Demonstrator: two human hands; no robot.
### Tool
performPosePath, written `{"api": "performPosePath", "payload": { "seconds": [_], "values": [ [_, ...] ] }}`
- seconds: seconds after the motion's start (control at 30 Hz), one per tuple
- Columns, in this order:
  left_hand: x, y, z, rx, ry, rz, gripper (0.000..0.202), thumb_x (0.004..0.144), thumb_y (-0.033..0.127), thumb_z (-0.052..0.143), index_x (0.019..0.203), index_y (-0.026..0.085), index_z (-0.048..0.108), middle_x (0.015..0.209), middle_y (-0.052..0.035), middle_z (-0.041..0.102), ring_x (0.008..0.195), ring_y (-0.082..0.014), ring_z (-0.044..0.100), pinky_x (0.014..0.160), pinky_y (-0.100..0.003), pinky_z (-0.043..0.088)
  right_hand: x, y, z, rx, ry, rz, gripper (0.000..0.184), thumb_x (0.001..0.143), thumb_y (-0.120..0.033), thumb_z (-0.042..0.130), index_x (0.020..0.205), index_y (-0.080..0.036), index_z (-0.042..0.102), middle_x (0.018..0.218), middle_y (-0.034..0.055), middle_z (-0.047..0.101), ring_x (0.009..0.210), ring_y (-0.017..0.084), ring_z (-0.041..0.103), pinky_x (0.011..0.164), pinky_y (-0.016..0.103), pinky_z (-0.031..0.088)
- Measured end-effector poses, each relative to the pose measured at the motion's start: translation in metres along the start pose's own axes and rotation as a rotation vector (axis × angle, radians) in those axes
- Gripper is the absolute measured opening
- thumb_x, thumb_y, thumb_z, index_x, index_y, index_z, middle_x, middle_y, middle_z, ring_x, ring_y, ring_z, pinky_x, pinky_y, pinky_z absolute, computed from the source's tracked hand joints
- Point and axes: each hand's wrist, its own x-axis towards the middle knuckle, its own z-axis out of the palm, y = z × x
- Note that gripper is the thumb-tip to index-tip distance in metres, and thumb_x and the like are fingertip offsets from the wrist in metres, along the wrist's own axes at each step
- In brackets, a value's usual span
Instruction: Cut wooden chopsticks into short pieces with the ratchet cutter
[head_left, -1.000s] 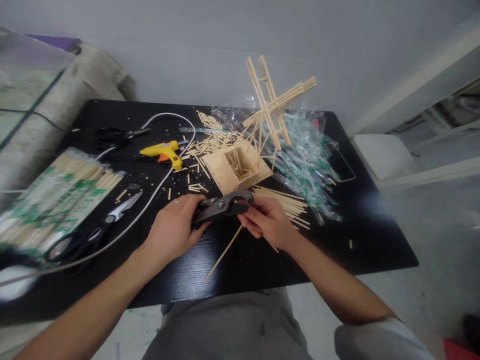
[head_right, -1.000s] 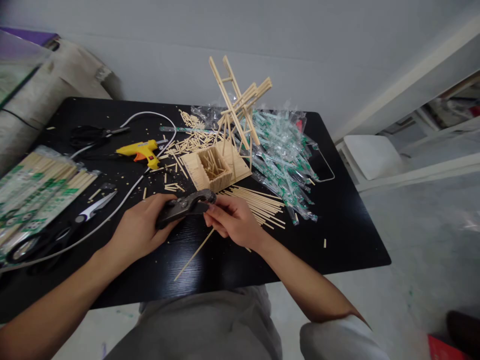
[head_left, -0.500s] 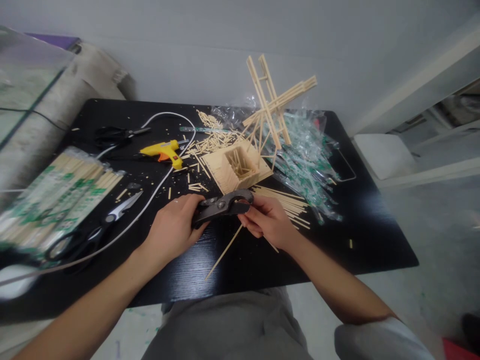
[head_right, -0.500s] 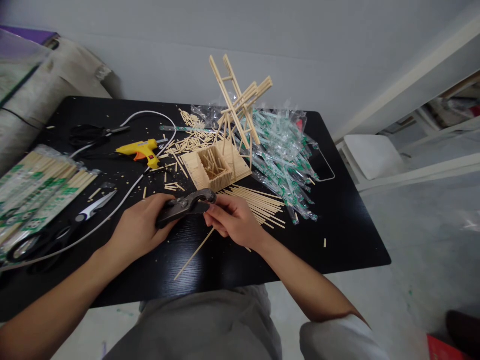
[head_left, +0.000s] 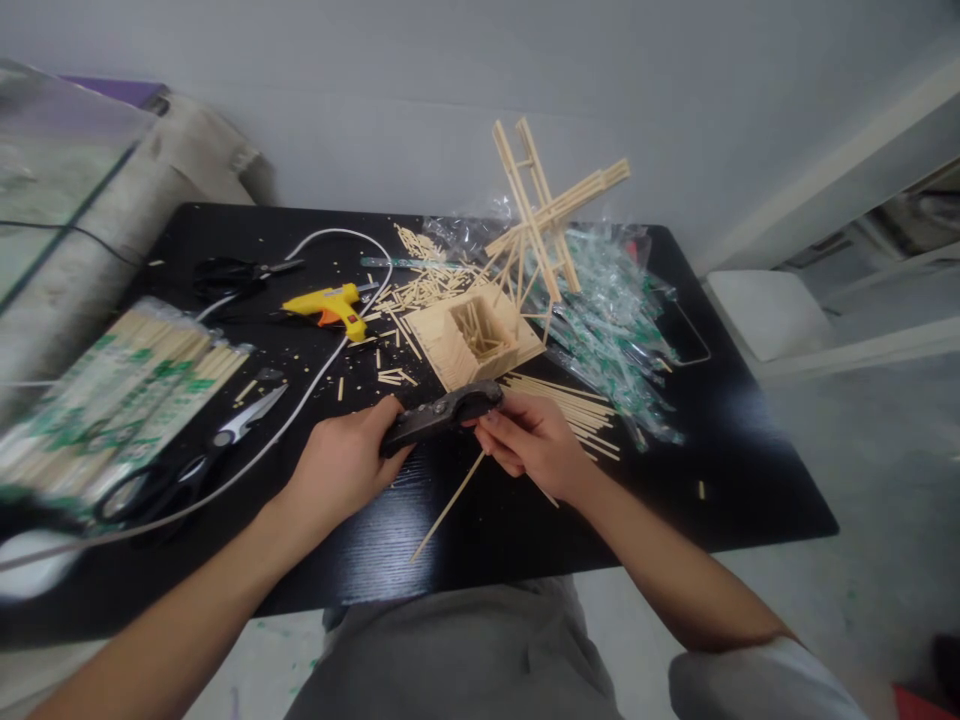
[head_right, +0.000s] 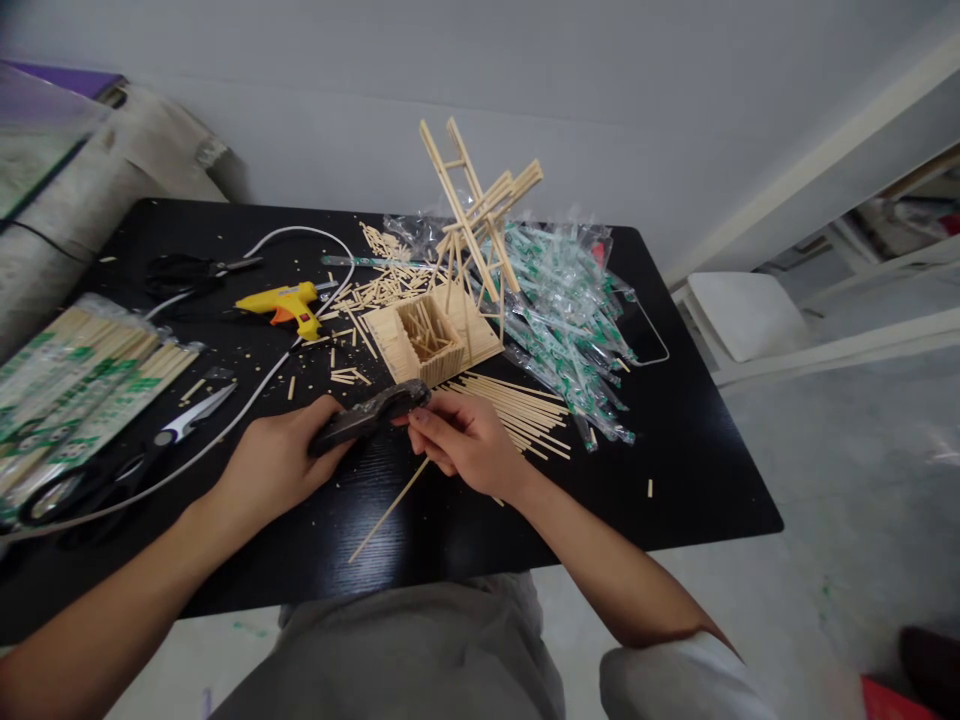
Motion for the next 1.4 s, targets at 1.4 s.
{"api": "performPosePath", "payload": {
  "seconds": [1.4],
  "values": [
    [0.001, 0.001, 0.0, -0.254, -0.068, 0.071, 0.012, 0.094, 0.031, 0.055, 0.096, 0.02, 0.059, 0.086, -0.0041, 0.069, 0.076, -0.0215, 0.069, 0.068, -0.031, 0.049, 0.0, -0.007, 0.0, -0.06, 0.061, -0.059, 0.031, 0.084, -0.041, 0.083, 0.077, -0.015, 0.069, 0.066, 0.0006, 0.067, 0.044, 0.005, 0.045, 0.037, 0.018, 0.029]
  ]
}}
